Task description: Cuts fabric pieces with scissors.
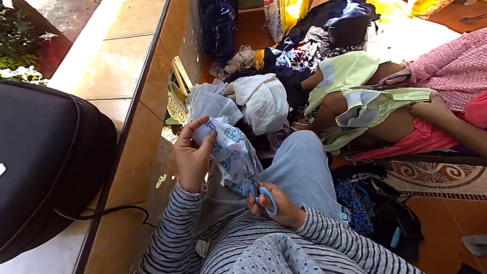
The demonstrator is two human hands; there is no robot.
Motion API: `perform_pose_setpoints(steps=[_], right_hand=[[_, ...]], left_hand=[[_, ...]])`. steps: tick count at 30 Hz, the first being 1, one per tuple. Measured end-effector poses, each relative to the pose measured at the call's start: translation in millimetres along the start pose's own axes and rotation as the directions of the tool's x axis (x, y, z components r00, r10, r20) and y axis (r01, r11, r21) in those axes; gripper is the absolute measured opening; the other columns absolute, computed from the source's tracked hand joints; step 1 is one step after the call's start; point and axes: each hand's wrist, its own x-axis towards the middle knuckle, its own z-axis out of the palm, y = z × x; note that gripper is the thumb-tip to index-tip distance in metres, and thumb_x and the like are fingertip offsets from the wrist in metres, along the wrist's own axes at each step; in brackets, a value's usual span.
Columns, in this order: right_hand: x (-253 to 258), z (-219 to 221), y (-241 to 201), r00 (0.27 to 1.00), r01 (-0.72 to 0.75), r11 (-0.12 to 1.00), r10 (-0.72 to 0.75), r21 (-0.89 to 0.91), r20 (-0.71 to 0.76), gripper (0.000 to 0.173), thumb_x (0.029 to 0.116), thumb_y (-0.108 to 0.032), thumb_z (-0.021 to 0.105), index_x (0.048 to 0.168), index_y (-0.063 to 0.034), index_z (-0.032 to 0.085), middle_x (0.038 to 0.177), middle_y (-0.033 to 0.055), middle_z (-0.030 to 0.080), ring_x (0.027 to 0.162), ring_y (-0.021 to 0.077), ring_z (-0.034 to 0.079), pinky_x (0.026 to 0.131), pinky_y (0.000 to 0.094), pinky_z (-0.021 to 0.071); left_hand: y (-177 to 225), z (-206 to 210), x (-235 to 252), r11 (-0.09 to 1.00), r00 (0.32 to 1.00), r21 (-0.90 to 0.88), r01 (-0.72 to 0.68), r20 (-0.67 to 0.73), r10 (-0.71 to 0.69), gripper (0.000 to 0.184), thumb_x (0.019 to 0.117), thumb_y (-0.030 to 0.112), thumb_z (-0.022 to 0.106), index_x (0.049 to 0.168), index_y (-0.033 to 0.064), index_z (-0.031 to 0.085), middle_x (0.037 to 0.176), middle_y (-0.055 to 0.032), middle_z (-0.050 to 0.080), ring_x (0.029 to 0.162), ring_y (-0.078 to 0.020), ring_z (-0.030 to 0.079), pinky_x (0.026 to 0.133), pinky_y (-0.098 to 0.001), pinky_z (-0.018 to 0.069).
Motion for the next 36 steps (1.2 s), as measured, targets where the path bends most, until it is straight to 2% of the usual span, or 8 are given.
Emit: perform_pose_setpoints(steps=[3, 6, 11, 16, 19, 26, 31, 36], right_hand=[[-1, -3, -1, 0.994, -0.092, 0.995, 0.094, -0.025, 0.059, 0.033, 0.0889, -0.05, 0.075, 0.095, -0.0189, 0.068, 0.08, -0.0079, 0.069, 0.069, 0.0024, 0.066, 0.065, 0.0194, 0.055], [0, -9, -2, 0.987, -0.12, 0.99, 0.128, -0.077, 0.098, 0.038, 0.088, -0.054, 0.075, 0.097, -0.018, 0.066, 0.082, -0.0084, 0.069, 0.071, 0.0023, 0.066, 0.066, 0.0192, 0.055], [1, -19, -5, 0.969, -0.141, 0.956, 0.187, -0.256, 0.164, 0.052, 0.0838, -0.065, 0.073, 0.1, -0.0164, 0.063, 0.084, -0.0104, 0.067, 0.074, 0.0, 0.064, 0.068, 0.0185, 0.0539], [5, -16, -10, 0.98, -0.007, 0.954, 0.067, -0.3, 0.189, 0.055, 0.0854, -0.066, 0.07, 0.102, -0.0144, 0.062, 0.087, -0.0103, 0.067, 0.076, -0.0038, 0.062, 0.066, 0.0143, 0.0502], [6, -14, -12, 0.988, 0.022, 0.944, 0.031, -0.329, 0.153, 0.056, 0.0853, -0.068, 0.068, 0.1, -0.0144, 0.063, 0.085, -0.0101, 0.067, 0.073, -0.0042, 0.061, 0.064, 0.0142, 0.049], [8, -8, -16, 0.989, 0.016, 0.947, 0.032, -0.32, 0.144, 0.058, 0.0834, -0.07, 0.068, 0.099, -0.0144, 0.063, 0.085, -0.0102, 0.067, 0.074, -0.0041, 0.061, 0.064, 0.0138, 0.0491], [7, -3, -14, 0.994, 0.009, 0.989, 0.007, -0.151, 0.107, 0.036, 0.0863, -0.052, 0.077, 0.094, -0.0181, 0.068, 0.079, -0.0112, 0.069, 0.069, -0.0028, 0.064, 0.063, 0.0148, 0.0523], [6, 0, -14, 0.995, 0.016, 0.987, -0.001, -0.158, 0.098, 0.038, 0.0888, -0.054, 0.073, 0.094, -0.0165, 0.068, 0.08, -0.0098, 0.069, 0.07, -0.0009, 0.065, 0.064, 0.0167, 0.0535]], left_hand=[[0, 1, 2, 0.995, 0.992, -0.015, 0.098, 0.076, -0.096, 0.06, 0.087, -0.003, 0.072, 0.144, 0.0053, 0.055, 0.132, -0.0046, 0.066, 0.103, -0.0122, 0.071, 0.087, -0.0309, 0.0617], [0, -1, 1, 0.992, 0.983, -0.035, 0.12, 0.142, -0.114, 0.073, 0.0832, -0.004, 0.074, 0.151, 0.0075, 0.048, 0.141, -0.0052, 0.061, 0.109, -0.0134, 0.069, 0.091, -0.0317, 0.0609], [8, -4, 3, 0.982, 0.952, -0.086, 0.169, 0.272, -0.14, 0.084, 0.0842, -0.003, 0.073, 0.158, 0.0124, 0.036, 0.142, -0.0055, 0.059, 0.11, -0.0138, 0.069, 0.091, -0.0319, 0.061], [9, -5, -1, 0.98, 0.897, -0.004, 0.2, 0.403, -0.182, 0.096, 0.0808, -0.003, 0.069, 0.163, 0.0145, 0.023, 0.149, -0.0073, 0.052, 0.115, -0.0137, 0.066, 0.093, -0.032, 0.06], [7, -7, -5, 0.979, 0.859, 0.055, 0.196, 0.472, -0.198, 0.098, 0.0834, -0.002, 0.069, 0.165, 0.0165, 0.018, 0.15, -0.0107, 0.052, 0.113, -0.0171, 0.069, 0.092, -0.0348, 0.0616], [3, -5, -13, 0.98, 0.836, 0.064, 0.19, 0.513, -0.196, 0.104, 0.0806, 0.0, 0.073, 0.165, 0.0135, 0.014, 0.154, -0.0135, 0.047, 0.12, -0.0188, 0.066, 0.097, -0.0363, 0.06], [5, -3, -16, 0.978, 0.842, 0.024, 0.207, 0.505, -0.191, 0.105, 0.0822, 0.0, 0.074, 0.165, 0.0124, 0.011, 0.152, -0.0152, 0.047, 0.114, -0.0212, 0.069, 0.093, -0.0376, 0.0624], [3, -3, -19, 0.982, 0.84, -0.006, 0.187, 0.519, -0.157, 0.107, 0.0824, -0.002, 0.074, 0.165, 0.0096, 0.007, 0.152, -0.0175, 0.047, 0.113, -0.0235, 0.07, 0.091, -0.0393, 0.0634]])
